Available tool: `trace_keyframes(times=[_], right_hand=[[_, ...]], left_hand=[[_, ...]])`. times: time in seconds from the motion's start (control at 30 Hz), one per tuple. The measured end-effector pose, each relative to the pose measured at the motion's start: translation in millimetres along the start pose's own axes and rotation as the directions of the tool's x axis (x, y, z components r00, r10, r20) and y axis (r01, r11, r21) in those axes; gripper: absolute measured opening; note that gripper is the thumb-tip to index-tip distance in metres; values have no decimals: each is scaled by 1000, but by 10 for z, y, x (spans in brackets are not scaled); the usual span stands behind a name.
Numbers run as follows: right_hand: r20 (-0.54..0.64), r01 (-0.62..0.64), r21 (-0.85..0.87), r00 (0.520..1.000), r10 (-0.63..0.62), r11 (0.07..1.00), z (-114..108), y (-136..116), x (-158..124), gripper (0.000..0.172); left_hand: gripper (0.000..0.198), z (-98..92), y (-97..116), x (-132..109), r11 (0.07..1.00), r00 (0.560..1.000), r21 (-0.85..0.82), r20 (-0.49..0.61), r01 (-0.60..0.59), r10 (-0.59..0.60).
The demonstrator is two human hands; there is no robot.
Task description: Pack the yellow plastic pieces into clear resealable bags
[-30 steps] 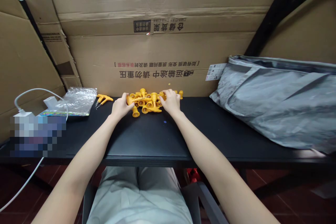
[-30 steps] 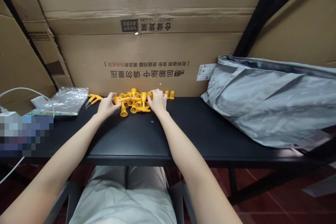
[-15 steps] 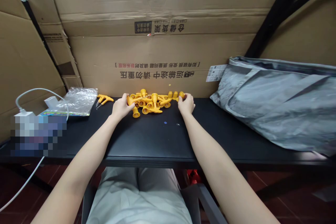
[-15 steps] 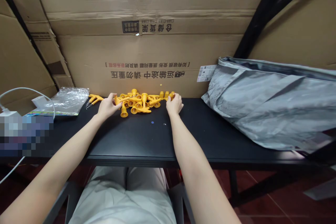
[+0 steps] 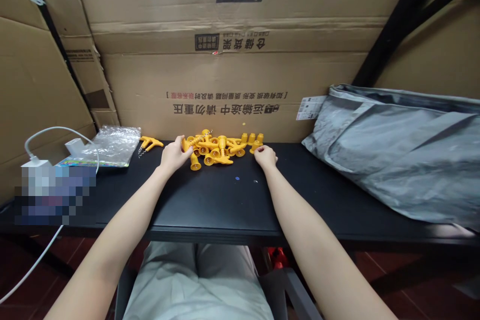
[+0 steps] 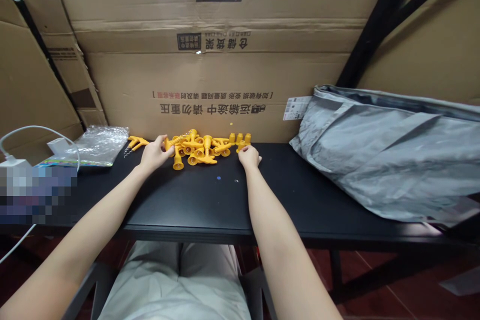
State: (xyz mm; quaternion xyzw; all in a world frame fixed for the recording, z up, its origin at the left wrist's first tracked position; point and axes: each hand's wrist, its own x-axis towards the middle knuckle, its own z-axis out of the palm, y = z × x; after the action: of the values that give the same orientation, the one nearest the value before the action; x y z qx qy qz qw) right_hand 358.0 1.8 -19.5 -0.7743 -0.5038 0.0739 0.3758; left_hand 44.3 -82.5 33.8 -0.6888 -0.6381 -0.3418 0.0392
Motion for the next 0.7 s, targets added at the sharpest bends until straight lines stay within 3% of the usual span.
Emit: trace_keyframes(times=[0.3,0.47,0.57,0.7], right_hand=[[126,74,-67,990,-65,995,55,47,48,31],[159,156,-114,978,-137,981,104,58,70,38],[210,192,-128,964,-163,973,128,51,90,40],[257,264,-125,940,-226,956,167,51,132,39]], left_hand=[[22,55,-96,49,997,999,-71,-42,-1,-2],[28,94,-203,102,952,990,-295,-82,85,-114],[31,87,-219,126,820,971,-539,-18,191,-239],[32,71,-214,174,537,919,-783,105,313,-381]])
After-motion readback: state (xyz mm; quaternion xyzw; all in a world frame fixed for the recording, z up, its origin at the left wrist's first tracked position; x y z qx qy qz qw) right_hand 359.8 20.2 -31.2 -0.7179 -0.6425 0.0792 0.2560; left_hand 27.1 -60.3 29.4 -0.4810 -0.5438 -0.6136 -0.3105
